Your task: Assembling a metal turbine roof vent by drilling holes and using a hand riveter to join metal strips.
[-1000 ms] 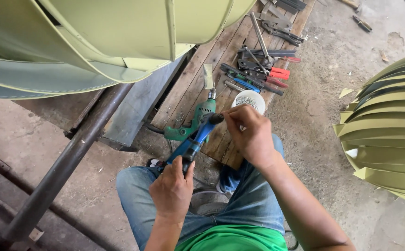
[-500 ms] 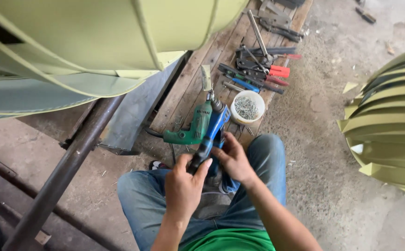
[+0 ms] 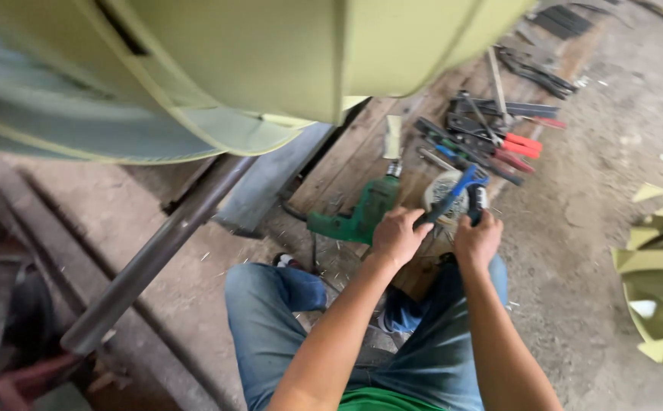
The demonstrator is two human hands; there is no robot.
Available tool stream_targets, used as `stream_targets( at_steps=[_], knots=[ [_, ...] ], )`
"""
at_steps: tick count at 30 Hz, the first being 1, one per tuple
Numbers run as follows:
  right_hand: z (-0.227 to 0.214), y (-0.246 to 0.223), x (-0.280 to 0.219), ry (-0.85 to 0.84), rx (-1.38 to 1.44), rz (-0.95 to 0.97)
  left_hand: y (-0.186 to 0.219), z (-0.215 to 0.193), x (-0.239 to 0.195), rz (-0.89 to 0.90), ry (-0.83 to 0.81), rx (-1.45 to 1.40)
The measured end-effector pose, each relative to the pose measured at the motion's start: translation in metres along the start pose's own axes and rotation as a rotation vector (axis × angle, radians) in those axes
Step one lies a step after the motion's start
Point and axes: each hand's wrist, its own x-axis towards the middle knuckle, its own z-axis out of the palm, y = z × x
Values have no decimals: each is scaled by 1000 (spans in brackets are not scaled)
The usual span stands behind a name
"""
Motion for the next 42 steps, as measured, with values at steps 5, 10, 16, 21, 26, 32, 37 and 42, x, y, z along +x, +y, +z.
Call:
stream_targets(
  at_steps=[5,10,16,21,26,32,37,42],
  knots=[
    [-16,-8,1,-21,-47,-24,-12,-113,9,-231,279,-550],
    [-39,-84,-9,165,321,-412,-25,-211,39,-297,452,-1106],
    [-103,-310,-66,-94,582,-908,-21,-187,69,-244,339,-1594],
    [-84,-352,-66,-111,560,-1010,-36,-163,87,-183,355,-1707],
    [-37,-315,-27,-218,782,-732,-34,-172,84,-168,337,-1597],
    [-37,-355,-16,-709,1865,562,-27,-183,77,-198,360,-1484],
    [-24,-368,-2,-796,2126,294,-34,-174,75,-187,494,-1413],
    [29,-315,59,-1081,2151,92,-19,-162,88,-225,547,-1286]
  ],
)
